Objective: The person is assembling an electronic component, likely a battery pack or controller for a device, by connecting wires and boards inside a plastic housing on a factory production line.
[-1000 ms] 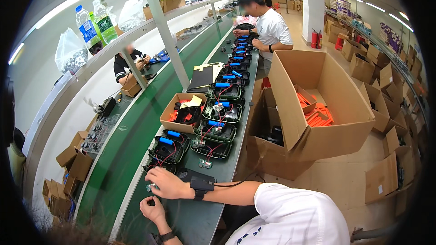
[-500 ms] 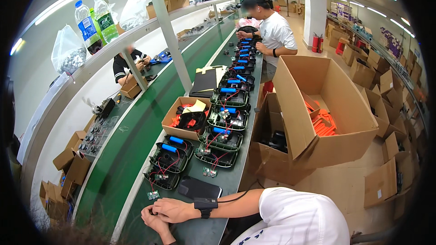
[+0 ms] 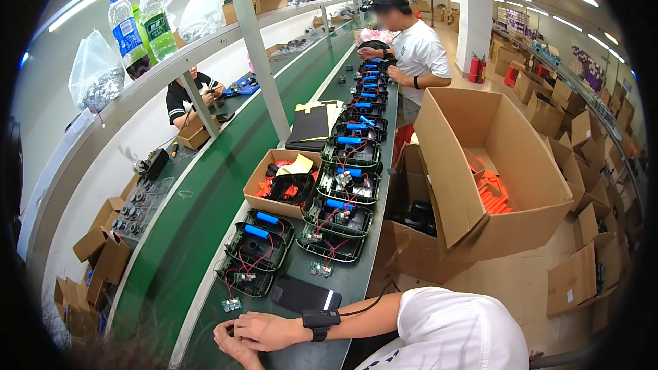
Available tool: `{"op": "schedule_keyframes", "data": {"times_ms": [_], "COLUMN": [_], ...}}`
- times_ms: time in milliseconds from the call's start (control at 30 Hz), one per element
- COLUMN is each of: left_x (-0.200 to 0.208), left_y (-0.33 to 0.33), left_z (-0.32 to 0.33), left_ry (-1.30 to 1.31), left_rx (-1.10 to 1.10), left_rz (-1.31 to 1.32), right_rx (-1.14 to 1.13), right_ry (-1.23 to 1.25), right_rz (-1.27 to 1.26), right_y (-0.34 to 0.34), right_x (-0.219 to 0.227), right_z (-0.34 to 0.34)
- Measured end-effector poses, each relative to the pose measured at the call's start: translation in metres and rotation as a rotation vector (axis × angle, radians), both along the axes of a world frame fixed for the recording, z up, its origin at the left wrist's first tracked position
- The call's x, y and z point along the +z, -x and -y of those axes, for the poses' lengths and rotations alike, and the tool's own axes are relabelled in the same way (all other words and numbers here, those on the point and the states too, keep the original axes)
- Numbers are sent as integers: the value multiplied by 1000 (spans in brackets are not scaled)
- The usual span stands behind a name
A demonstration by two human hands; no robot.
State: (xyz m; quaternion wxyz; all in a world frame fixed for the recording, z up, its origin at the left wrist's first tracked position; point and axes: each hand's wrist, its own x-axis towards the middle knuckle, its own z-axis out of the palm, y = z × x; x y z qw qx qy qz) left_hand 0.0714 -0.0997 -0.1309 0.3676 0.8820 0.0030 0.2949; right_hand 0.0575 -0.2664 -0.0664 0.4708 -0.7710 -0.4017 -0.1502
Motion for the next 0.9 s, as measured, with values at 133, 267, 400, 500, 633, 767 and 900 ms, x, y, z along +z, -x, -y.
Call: {"op": "schedule_keyframes", "data": {"times_ms": [133, 267, 400, 500, 633, 767, 900], "left_x": [5, 7, 8, 8, 19, 26, 29], "left_y": [1, 1, 1, 4, 9, 10, 12], "left_z": [0, 3, 3, 3, 9, 11, 11], "left_ry": [-24, -25, -26, -26, -52, -28, -20], "left_rx": [20, 9, 5, 4, 48, 24, 63], "left_rz": [-44, -40, -39, -39, -64, -194, -198], "right_rx": [23, 18, 4, 9, -5, 2, 5], "right_ry": [47, 49, 35, 64, 3, 1, 59], "right_rz": [-106, -94, -75, -84, 26, 17, -42], "right_y": [1, 2, 2, 1, -1, -2, -2], "right_x": [1, 2, 1, 0, -5, -5, -6], "right_z": [-1, 0, 0, 1, -4, 1, -1]}}
